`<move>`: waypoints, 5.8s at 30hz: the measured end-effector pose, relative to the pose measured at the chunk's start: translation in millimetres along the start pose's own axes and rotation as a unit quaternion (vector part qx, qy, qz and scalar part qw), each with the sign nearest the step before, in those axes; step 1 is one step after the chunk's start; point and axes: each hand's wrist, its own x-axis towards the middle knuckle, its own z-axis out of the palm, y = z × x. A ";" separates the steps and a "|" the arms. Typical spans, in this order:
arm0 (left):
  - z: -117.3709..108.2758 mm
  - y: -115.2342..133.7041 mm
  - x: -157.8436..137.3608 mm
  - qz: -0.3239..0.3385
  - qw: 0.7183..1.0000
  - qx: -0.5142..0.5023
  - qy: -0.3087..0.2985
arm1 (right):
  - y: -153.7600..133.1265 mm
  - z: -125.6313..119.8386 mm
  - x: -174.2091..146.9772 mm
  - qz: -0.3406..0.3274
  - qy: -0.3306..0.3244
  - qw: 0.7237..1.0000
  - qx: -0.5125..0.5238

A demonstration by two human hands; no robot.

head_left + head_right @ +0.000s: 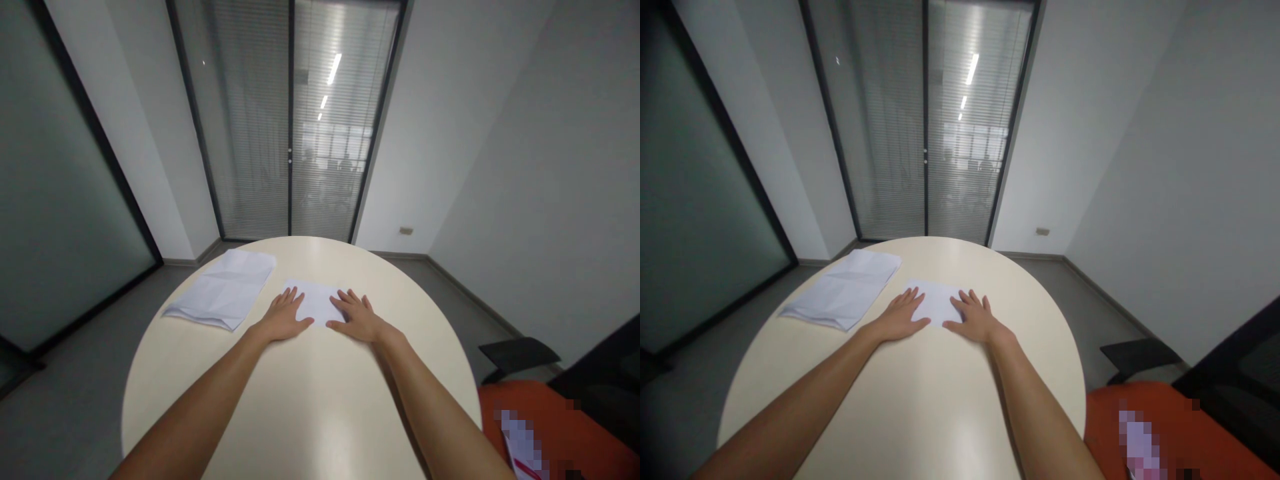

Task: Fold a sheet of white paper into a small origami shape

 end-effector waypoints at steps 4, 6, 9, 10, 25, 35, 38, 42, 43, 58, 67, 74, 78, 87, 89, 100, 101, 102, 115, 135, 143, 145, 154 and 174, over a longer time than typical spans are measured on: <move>-0.3 2.1 0.0 -0.002 1.000 0.000 -0.002 | -18.3 8.7 3.0 -0.034 0.057 0.998 0.006; -0.2 1.8 0.4 0.000 1.000 -0.001 -0.001 | -27.6 12.6 4.9 -0.045 0.057 0.997 0.016; 0.3 -0.6 1.6 0.005 1.000 -0.003 -0.004 | -31.9 13.8 6.4 -0.032 0.034 0.998 0.032; 0.5 -1.6 2.1 0.006 1.000 -0.004 -0.006 | -30.2 12.8 6.5 -0.023 0.023 0.999 0.035; -17.2 -24.7 4.5 -0.048 0.997 -0.024 -0.062 | 20.8 -24.3 -10.4 0.046 -0.100 0.993 0.042; -24.6 -46.2 4.0 -0.065 0.994 0.005 -0.087 | 35.6 -36.3 -16.4 0.032 -0.118 0.991 0.063; -24.0 -53.1 5.1 -0.066 0.994 0.001 -0.085 | 33.3 -36.4 -16.8 0.014 -0.107 0.992 0.071; -22.5 -51.3 4.1 -0.038 0.998 -0.024 -0.053 | 17.8 -27.8 -10.9 -0.034 -0.034 0.997 0.068; -21.7 -48.3 3.5 -0.025 0.998 -0.032 -0.048 | 11.5 -24.3 -8.9 -0.058 -0.018 0.996 0.065; -14.9 4.2 -9.5 0.092 0.994 0.007 0.057 | -22.4 3.1 4.3 -0.204 0.068 0.974 0.066; 9.9 0.5 5.4 0.084 0.996 0.031 0.018 | -28.7 16.9 14.0 -0.076 0.011 0.997 -0.016; 12.1 2.5 6.1 -0.003 0.998 0.044 0.047 | -11.3 12.5 16.4 0.051 0.031 0.997 -0.044; 13.4 0.5 6.6 -0.018 0.997 0.050 0.060 | -14.5 12.6 13.6 0.035 0.070 0.995 -0.060; 7.8 3.0 2.2 0.063 0.996 0.031 0.049 | -25.8 19.6 19.9 -0.039 0.027 0.999 -0.020; 7.0 3.6 2.2 0.041 0.997 0.031 0.049 | -20.6 19.9 20.9 -0.014 0.024 0.999 -0.027; 8.4 16.0 2.0 0.086 0.989 0.046 0.108 | -21.4 19.1 16.9 0.049 0.060 0.996 -0.032; 9.7 17.2 1.9 0.106 0.990 0.034 0.089 | -22.9 19.2 16.7 0.042 0.065 0.997 -0.030; 11.2 17.7 2.1 0.116 0.991 0.023 0.067 | -24.0 19.2 16.5 0.030 0.067 0.997 -0.028; 7.8 3.4 3.1 0.037 0.997 0.067 0.014 | -5.6 12.3 8.4 0.069 0.012 0.996 -0.050; 9.3 -3.6 2.5 -0.012 0.994 0.088 0.057 | -22.4 11.4 3.7 -0.027 -0.046 0.999 -0.011; 9.7 -5.8 3.4 -0.016 0.994 0.090 0.063 | 6.0 -14.6 -7.4 0.008 -0.101 0.995 0.006; 8.5 -3.2 2.5 -0.002 0.992 0.093 0.083 | 9.0 -18.6 -10.0 0.016 -0.105 0.994 0.006; 16.7 19.5 0.4 0.074 0.995 0.031 0.067 | -6.6 -4.6 -4.3 -0.056 -0.032 0.998 -0.003; 17.9 8.7 0.5 0.055 0.995 0.051 0.064 | -15.8 2.8 3.5 -0.034 0.052 0.998 -0.015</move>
